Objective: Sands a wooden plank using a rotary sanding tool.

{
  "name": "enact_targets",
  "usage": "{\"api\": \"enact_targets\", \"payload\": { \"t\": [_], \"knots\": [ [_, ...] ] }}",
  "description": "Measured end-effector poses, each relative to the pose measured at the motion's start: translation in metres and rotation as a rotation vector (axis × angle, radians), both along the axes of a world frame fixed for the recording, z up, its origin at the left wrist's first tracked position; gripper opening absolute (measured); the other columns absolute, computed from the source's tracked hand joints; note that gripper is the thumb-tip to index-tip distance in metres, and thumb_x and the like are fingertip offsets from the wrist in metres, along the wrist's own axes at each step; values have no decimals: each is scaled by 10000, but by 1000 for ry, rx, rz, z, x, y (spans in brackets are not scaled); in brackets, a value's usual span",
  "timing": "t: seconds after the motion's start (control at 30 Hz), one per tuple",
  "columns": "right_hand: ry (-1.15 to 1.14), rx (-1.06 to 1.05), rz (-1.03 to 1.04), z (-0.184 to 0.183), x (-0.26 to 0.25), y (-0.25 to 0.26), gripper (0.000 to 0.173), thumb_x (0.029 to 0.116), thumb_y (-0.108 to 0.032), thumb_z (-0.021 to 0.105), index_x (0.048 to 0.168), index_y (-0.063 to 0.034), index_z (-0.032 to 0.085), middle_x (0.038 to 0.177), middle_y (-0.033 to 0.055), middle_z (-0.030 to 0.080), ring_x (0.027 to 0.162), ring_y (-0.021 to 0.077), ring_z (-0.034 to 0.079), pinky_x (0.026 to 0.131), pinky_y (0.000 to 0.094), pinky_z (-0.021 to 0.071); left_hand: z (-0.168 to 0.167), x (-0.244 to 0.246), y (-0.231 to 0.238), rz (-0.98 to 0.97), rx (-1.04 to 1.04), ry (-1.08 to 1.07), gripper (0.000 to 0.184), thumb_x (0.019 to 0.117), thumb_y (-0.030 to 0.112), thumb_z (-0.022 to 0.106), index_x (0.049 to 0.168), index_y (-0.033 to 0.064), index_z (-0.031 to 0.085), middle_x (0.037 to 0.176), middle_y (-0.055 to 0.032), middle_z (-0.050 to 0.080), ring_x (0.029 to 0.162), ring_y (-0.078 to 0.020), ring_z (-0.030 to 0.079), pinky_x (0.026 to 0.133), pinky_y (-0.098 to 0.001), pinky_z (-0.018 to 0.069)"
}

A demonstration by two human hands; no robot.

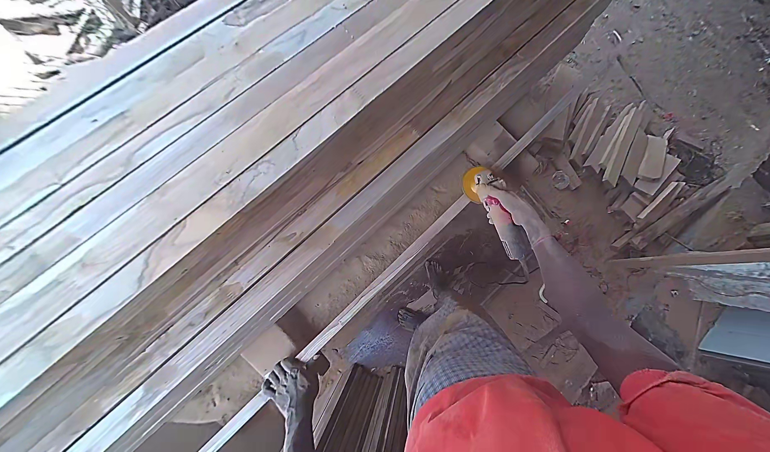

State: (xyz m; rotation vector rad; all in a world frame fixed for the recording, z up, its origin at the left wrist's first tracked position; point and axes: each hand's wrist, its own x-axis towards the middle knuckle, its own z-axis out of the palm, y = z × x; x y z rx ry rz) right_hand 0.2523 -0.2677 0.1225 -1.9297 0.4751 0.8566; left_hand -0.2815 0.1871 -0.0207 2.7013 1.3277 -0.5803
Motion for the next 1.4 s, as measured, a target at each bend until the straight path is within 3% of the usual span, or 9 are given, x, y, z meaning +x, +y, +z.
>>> {"api": "enact_targets", "payload": {
  "t": [0.1, 0.27, 0.43, 0.6, 0.8, 0.9, 1.07, 1.23, 1.4],
  "knots": [
    [-125, -37, -189, 6, 76, -46, 665, 903, -707, 595, 1347, -212, 604, 1068, 94, 683, 837, 231, 682, 701, 458, 597, 4, 4, -1, 11, -11, 34, 675, 984, 484, 558, 1384, -59, 517, 1460, -298, 503, 1403, -443, 457, 1178, -623, 291],
    [-175, -127, -326, 12, 139, -93, 817, 834, -784, 608, 1425, -222, 554, 1221, 109, 674, 994, 284, 695, 784, 525, 600, 8, 39, -23, 30, -25, 60, 731, 926, 533, 620, 1369, -41, 532, 1439, -274, 535, 1386, -428, 485, 1173, -624, 303],
    [-60, -95, -9, 11, 74, -36, 700, 922, -735, 522, 1386, -212, 561, 1119, 91, 668, 887, 237, 671, 750, 485, 580, 23, 138, -106, 14, -198, -88, 719, 950, 589, 588, 1366, 3, 575, 1437, -241, 546, 1408, -429, 450, 1189, -667, 226],
    [31, -131, 241, -3, -43, 55, 660, 884, -715, 612, 1265, -177, 647, 976, 82, 695, 770, 225, 686, 691, 449, 593, 20, 184, -131, -113, -298, -265, 460, 1003, 437, 598, 1312, 96, 618, 1322, -138, 629, 1301, -363, 549, 1114, -697, 310],
    [87, -90, 458, -23, -194, 165, 667, 818, -737, 681, 1203, -193, 673, 928, 71, 705, 751, 215, 699, 681, 426, 604, 2, 36, -29, -74, -240, -244, 568, 994, 499, 609, 1334, 44, 597, 1375, -187, 585, 1327, -398, 516, 1094, -687, 334],
    [97, -113, 518, -39, -266, 212, 688, 788, -760, 696, 1170, -187, 690, 903, 66, 707, 727, 205, 695, 674, 422, 604, -9, -72, 47, -56, -199, -198, 445, 1034, 290, 491, 1388, 28, 558, 1451, -194, 543, 1382, -395, 477, 1116, -683, 303],
    [112, -90, 733, -58, -378, 293, 663, 777, -747, 718, 1164, -210, 689, 879, 49, 701, 702, 184, 680, 647, 402, 594, -6, -252, 143, 246, -196, -196, 514, 977, 446, 678, 1313, 64, 606, 1377, -197, 595, 1341, -420, 513, 1045, -721, 377],
    [50, -110, 1032, -68, -487, 384, 705, 772, -751, 718, 1090, -121, 712, 883, 101, 709, 732, 242, 680, 708, 502, 577, 6, -358, 147, 603, -309, -213, 477, 1018, 394, 618, 1358, 60, 595, 1327, -180, 642, 1278, -376, 579, 1041, -678, 412],
    [43, -178, 1208, -59, -567, 473, 909, 701, -855, 681, 1114, -45, 689, 1047, 188, 704, 986, 350, 685, 840, 611, 537, -26, -370, 110, 613, -456, -306, 495, 994, 330, 664, 1381, 36, 568, 1247, -157, 682, 1160, -300, 660, 1032, -546, 503]
  ]
}}
